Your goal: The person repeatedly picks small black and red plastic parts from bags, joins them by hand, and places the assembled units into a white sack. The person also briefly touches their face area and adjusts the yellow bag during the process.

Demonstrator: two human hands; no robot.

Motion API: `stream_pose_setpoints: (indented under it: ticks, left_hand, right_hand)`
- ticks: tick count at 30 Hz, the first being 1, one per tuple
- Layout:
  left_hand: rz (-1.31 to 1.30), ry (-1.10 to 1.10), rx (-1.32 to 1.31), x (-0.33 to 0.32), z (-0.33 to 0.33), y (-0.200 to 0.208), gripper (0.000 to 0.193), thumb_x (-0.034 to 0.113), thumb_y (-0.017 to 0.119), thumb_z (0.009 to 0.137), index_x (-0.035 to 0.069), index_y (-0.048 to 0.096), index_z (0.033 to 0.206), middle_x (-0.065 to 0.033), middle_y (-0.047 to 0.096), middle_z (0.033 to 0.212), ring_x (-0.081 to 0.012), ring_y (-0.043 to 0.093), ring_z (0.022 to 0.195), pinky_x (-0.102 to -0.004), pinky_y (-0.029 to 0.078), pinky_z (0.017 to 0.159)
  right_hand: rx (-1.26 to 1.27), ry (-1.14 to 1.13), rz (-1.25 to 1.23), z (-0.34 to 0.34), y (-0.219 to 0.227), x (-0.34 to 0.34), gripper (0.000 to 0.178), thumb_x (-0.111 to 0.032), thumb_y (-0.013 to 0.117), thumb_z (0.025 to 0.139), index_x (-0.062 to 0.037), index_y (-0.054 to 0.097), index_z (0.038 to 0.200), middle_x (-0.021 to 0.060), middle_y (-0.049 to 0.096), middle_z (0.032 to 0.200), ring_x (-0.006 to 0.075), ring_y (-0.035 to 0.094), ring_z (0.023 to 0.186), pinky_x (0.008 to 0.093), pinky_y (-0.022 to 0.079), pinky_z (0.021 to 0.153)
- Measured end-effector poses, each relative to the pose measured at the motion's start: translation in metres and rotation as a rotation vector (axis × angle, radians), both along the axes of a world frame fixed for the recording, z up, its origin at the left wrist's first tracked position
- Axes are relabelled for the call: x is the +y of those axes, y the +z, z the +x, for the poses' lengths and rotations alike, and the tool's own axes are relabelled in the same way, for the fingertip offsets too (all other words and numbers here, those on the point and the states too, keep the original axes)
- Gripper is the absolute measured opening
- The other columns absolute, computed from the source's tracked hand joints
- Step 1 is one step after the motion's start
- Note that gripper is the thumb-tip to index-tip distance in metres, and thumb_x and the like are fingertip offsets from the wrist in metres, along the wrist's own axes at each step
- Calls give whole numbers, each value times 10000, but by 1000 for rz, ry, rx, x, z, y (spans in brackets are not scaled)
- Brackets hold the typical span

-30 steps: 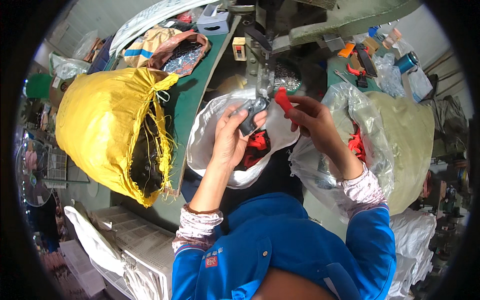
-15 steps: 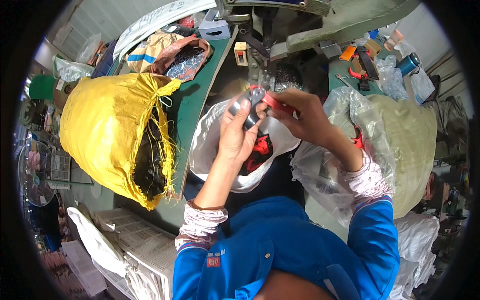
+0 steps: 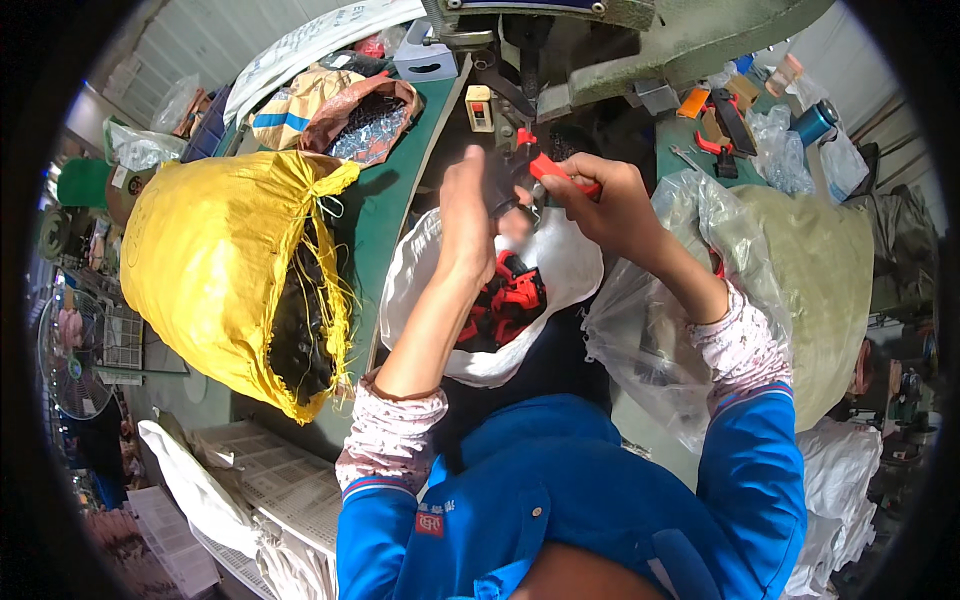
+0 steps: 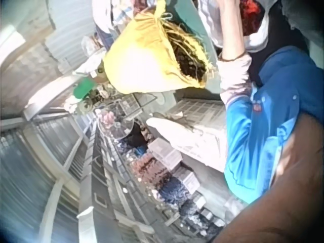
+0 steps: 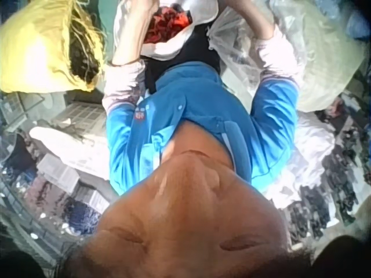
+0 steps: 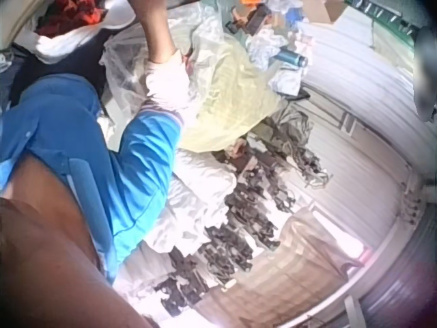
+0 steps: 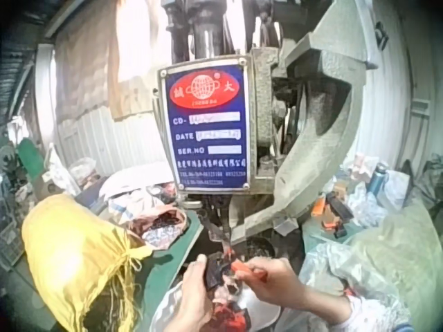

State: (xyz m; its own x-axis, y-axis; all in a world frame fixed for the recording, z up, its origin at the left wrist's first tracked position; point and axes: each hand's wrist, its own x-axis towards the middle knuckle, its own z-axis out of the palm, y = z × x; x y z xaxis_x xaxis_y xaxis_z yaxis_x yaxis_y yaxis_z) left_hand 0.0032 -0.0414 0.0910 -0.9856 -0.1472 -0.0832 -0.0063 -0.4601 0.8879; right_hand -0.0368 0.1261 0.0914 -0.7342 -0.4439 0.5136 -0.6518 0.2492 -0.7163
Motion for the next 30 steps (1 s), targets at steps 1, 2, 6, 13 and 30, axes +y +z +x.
stream_pose_setpoints:
  ticks: [1,2,6,13,30]
  left_hand:
    - [-20,1,-9,0,3,-1,441,431,348,947,10,478,964,-117,576,654,-164,492,383,-243,382,337]
    - [-39,2,-18,0,7,-2,459,473,348,939,48,521,945,-80,575,638,-147,488,415,-243,373,379]
    - [-15,106,-48,-10,15,-16,477,507,365,924,52,497,988,-83,554,681,-168,514,464,-275,402,429]
    - [-2,222,-44,-67,30,-45,441,394,370,949,-17,440,1093,-137,587,766,-171,540,500,-267,431,432]
    - [-457,37,-272,-97,-21,-76,373,143,504,887,24,433,1233,-126,611,725,-165,567,502,-283,469,436]
  right_hand:
    - [-12,4,-10,2,1,0,169,-167,633,830,-5,611,788,175,572,656,275,587,546,307,441,508]
    - [-24,8,-19,3,2,-1,168,-166,634,830,-5,611,787,175,573,659,275,587,548,306,440,508]
    - [96,31,0,-4,-5,0,213,-189,624,864,19,621,822,5,518,547,38,471,520,219,396,473]
    - [-155,-34,28,4,6,-7,234,-210,630,856,21,627,823,-19,511,558,35,443,530,220,388,488]
    - [387,278,645,75,-112,-7,509,-238,651,742,-32,494,1179,156,551,1021,292,549,980,406,379,898]
